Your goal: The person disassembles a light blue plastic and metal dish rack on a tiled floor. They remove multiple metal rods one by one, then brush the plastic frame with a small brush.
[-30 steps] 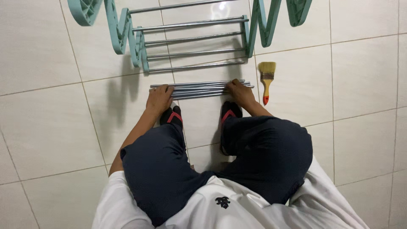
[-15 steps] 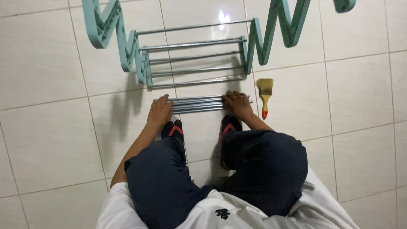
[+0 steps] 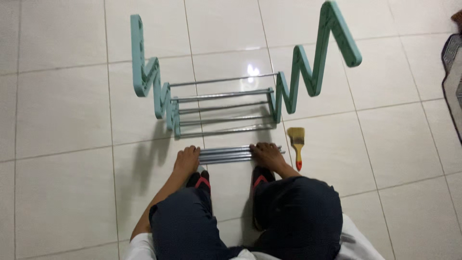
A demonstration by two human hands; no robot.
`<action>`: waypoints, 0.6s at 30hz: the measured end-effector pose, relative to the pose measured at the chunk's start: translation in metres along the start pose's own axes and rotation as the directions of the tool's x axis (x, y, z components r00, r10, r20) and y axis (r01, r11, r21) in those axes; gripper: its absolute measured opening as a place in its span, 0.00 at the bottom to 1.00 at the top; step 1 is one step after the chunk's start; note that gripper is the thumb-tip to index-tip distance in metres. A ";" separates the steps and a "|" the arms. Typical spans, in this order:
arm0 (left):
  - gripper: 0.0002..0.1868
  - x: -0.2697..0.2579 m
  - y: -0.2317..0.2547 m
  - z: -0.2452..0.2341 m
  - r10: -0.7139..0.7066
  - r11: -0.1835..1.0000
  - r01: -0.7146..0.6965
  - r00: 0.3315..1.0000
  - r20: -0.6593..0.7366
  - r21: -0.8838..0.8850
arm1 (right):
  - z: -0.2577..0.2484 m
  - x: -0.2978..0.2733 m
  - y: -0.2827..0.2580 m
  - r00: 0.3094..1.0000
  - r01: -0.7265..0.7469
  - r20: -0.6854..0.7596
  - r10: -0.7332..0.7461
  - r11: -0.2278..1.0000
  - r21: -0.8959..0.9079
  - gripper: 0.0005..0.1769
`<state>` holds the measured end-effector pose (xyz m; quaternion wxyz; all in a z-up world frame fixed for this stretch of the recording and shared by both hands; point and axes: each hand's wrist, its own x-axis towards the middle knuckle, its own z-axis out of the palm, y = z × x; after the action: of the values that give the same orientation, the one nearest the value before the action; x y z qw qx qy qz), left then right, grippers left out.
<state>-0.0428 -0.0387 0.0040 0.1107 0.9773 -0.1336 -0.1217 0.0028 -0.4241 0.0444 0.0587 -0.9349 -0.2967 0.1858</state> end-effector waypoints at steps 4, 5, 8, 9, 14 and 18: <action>0.21 0.003 0.000 -0.001 -0.080 0.996 0.080 0.997 0.019 -0.037 | -0.009 0.006 0.001 0.989 -0.093 0.117 0.088 0.995 0.041 0.28; 0.22 0.003 0.000 -0.001 -0.105 0.994 0.108 0.990 0.095 -0.019 | -0.008 0.004 -0.001 0.989 -0.099 0.111 0.093 0.994 0.048 0.28; 0.35 0.003 -0.002 -0.001 -0.081 0.996 0.086 0.989 0.123 -0.032 | -0.009 0.004 0.001 0.997 -0.005 0.080 0.008 0.999 -0.044 0.43; 0.36 0.000 -0.003 -0.001 -0.095 0.995 0.100 0.983 0.155 -0.028 | -0.008 0.000 0.000 0.997 -0.017 0.074 0.018 1.000 -0.012 0.42; 0.41 -0.002 -0.009 -0.010 -0.092 0.994 0.100 0.974 0.206 -0.031 | -0.013 0.001 -0.003 0.998 -0.009 0.068 0.008 1.000 0.019 0.46; 0.39 -0.004 -0.005 -0.033 -0.007 0.998 0.014 0.993 0.119 -0.056 | -0.014 0.009 -0.005 0.983 -0.080 0.165 0.081 0.997 -0.013 0.46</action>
<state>-0.0368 -0.0265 0.0348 0.1298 0.9654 -0.1312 -0.1841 0.0119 -0.4147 0.0553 0.0236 -0.9277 -0.2629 0.2638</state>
